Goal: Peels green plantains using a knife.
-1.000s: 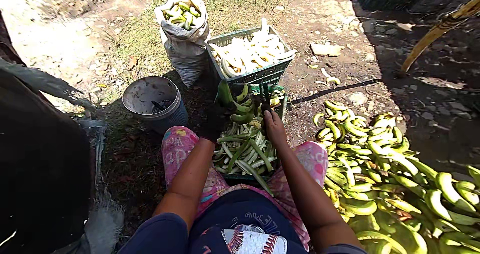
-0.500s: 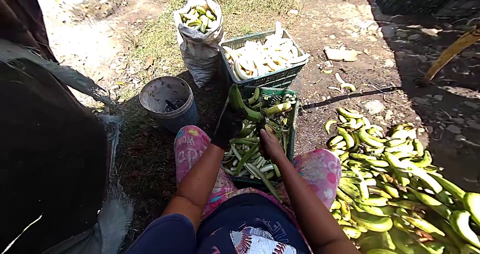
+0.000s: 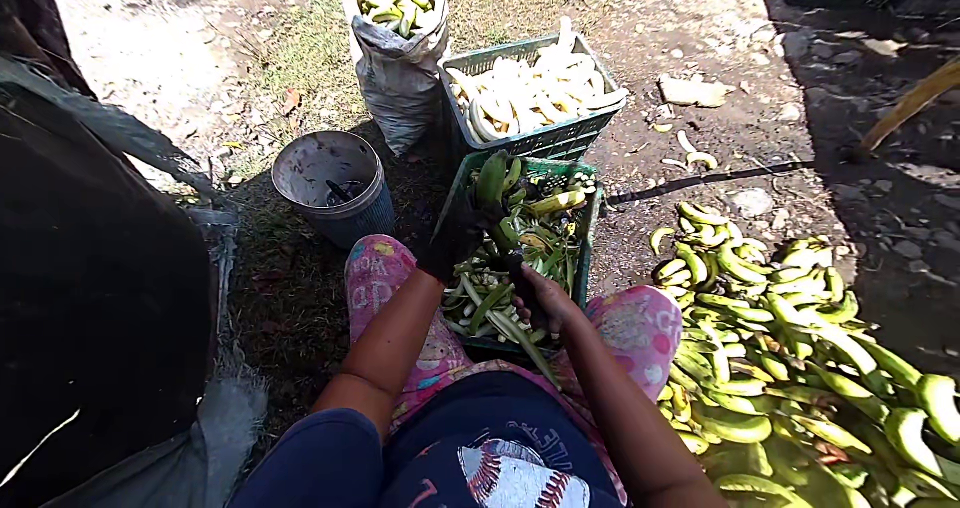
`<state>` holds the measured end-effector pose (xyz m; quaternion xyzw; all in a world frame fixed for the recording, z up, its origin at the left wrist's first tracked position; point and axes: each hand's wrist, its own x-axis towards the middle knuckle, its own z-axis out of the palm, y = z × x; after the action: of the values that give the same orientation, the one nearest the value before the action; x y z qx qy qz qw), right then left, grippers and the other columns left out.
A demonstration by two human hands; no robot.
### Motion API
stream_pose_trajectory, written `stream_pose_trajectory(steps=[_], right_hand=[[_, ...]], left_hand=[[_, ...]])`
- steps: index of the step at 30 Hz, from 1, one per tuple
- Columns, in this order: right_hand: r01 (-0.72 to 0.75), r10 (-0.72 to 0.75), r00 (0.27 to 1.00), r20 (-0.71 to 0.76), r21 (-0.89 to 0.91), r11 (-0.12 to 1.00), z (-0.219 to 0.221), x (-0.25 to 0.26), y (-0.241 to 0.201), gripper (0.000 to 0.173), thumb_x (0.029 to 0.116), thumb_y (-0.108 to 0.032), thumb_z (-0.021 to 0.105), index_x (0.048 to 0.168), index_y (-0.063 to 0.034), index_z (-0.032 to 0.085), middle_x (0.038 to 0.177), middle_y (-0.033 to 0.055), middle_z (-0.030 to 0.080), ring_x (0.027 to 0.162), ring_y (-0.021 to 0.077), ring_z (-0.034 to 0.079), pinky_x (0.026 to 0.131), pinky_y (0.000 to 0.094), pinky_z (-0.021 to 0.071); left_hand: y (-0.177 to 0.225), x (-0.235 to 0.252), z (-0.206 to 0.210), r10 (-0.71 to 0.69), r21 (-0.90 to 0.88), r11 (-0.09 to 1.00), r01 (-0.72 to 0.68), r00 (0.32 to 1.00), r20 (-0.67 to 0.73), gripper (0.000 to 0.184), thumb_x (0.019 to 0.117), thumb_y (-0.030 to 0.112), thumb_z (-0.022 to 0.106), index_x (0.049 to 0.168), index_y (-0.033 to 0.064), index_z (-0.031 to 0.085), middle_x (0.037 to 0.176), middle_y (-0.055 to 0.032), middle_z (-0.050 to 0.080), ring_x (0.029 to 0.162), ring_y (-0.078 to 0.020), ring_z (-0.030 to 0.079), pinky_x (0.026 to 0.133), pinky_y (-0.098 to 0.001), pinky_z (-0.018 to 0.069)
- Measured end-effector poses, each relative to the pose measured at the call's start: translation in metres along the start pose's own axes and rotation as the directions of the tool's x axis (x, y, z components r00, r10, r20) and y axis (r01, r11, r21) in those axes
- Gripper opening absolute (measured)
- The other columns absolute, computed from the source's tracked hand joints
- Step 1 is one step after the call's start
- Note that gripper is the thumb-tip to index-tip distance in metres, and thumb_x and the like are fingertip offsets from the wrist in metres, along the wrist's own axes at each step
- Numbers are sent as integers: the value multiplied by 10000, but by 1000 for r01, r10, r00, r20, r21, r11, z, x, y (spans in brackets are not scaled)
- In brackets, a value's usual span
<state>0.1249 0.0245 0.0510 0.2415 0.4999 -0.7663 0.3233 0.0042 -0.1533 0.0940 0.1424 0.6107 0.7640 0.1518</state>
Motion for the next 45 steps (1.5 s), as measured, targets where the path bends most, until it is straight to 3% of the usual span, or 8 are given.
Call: stream_pose_trajectory(steps=[6,12,19,24,28,33,37,45], right_hand=[[-59,59,985,159,-5,998,3,-15,25,624,1098,-569,213,1200,-82,590,645,12,537,485,118,536,456,261,492],[227,-335,894,-298,-343,911,-20,-20,-12,440,1129,-379,366,1403,-64,505,851,83,664,624,161,630,576,310,544],[295,-447,839,-310,-431,853,-41,-10,-20,449,1125,-428,330,1307,-82,552,724,39,584,558,131,541,538,299,484],[268,-818,566,-105,-915,303,-52,-30,-11,567,1036,-550,470,1386,-131,621,1102,128,729,992,274,702,879,545,553],[172,-857,452,247,-967,-188,-25,-25,-26,537,980,-545,596,1303,-128,699,973,179,716,875,370,710,744,573,575],[-182,-770,568,-292,-956,229,-24,-15,-62,506,1041,-505,546,1368,-129,633,1120,245,706,961,470,695,765,673,537],[4,-690,659,-297,-917,399,-34,-18,-64,478,1061,-450,534,1429,-149,581,1237,236,670,1108,446,657,909,678,505],[353,-851,452,267,-930,-104,0,-24,-57,674,981,-690,421,1276,-159,713,1026,145,695,950,347,671,826,605,520]], left_hand=[[8,28,-12,65,-102,992,-77,991,-116,472,938,149,658,1356,58,461,1041,-59,644,885,-127,649,773,-310,572],[26,32,-14,-61,-18,998,58,975,-215,387,1000,300,617,1303,69,546,946,-43,653,768,-103,628,664,-288,549],[61,33,17,17,116,993,-32,992,127,340,947,199,638,1246,49,578,986,-35,665,880,-89,642,819,-289,555],[73,47,25,127,167,978,-122,992,-23,374,904,206,704,1207,38,563,912,-34,649,792,-93,631,726,-285,552],[74,45,38,43,214,976,-29,997,-64,478,907,227,724,1292,22,526,1004,-77,657,858,-124,645,780,-325,563],[78,37,35,29,153,988,-9,991,-129,404,952,262,687,1269,53,548,965,-57,654,822,-113,647,735,-308,571],[64,35,-4,51,47,998,-43,982,-185,409,1081,306,471,1412,69,511,1178,-66,643,995,-103,632,868,-321,558],[19,27,3,-255,-133,961,244,965,-67,397,1108,371,343,1221,76,583,908,-41,642,754,-102,634,679,-287,571]])
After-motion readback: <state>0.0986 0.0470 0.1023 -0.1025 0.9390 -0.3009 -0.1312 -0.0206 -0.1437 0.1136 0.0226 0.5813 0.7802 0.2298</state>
